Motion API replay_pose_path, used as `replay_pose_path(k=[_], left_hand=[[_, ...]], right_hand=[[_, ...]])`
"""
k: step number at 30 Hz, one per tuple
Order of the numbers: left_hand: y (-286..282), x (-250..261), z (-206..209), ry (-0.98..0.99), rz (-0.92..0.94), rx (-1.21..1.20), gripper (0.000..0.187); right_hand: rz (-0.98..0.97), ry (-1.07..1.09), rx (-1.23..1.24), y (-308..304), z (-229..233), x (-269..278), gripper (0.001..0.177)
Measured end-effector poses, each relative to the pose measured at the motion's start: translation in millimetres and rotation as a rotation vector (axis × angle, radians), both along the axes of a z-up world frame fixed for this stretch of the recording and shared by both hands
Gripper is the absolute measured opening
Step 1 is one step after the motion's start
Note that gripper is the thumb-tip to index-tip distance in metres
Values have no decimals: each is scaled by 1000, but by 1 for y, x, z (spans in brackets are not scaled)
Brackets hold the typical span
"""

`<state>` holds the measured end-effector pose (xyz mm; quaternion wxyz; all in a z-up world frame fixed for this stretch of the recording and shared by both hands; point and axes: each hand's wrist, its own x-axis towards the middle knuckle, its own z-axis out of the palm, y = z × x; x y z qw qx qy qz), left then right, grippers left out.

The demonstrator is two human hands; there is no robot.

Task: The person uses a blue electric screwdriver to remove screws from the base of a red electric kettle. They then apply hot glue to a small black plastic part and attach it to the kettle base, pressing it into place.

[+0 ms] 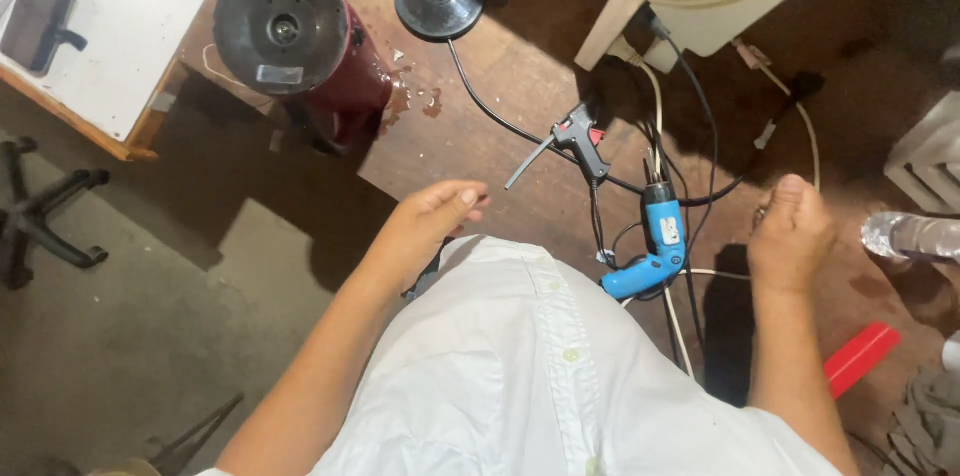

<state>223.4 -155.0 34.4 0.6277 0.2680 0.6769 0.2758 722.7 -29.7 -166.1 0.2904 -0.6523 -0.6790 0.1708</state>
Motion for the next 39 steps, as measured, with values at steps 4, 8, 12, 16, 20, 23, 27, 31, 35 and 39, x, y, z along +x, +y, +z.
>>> replay_pose_path(k=[4,8,12,16,20,23,27,31,35,39], left_hand=[[-70,-38,-81,208,85,-38,47],[-99,-72,-76,235,276,-112,51],[-88,-130,-47,399,527,116,51],[-23,-201,-14,607,536,492,54],[52,-259,-21,740,337,544,65],[92,-284,-41,675,243,586,72],[108,-274,-34,393,195,395,75],[109,-264,-20,310,195,298,63],[103,-271,-30,341,178,375,64],[101,-271,-25,310,157,367,63]], right_hand=[[-181,-384,-679,28,76,-15,78],[-83,-323,-415,28,75,-15,82],[59,-45,-286,23,111,-118,31],[350,275,-589,16,164,-271,33],[531,389,-647,36,151,-381,35],[546,429,-639,56,133,-443,27],[499,666,-660,66,116,-478,16],[323,804,-763,54,122,-481,14],[283,749,-780,56,129,-480,20],[286,691,-747,51,132,-482,19]])
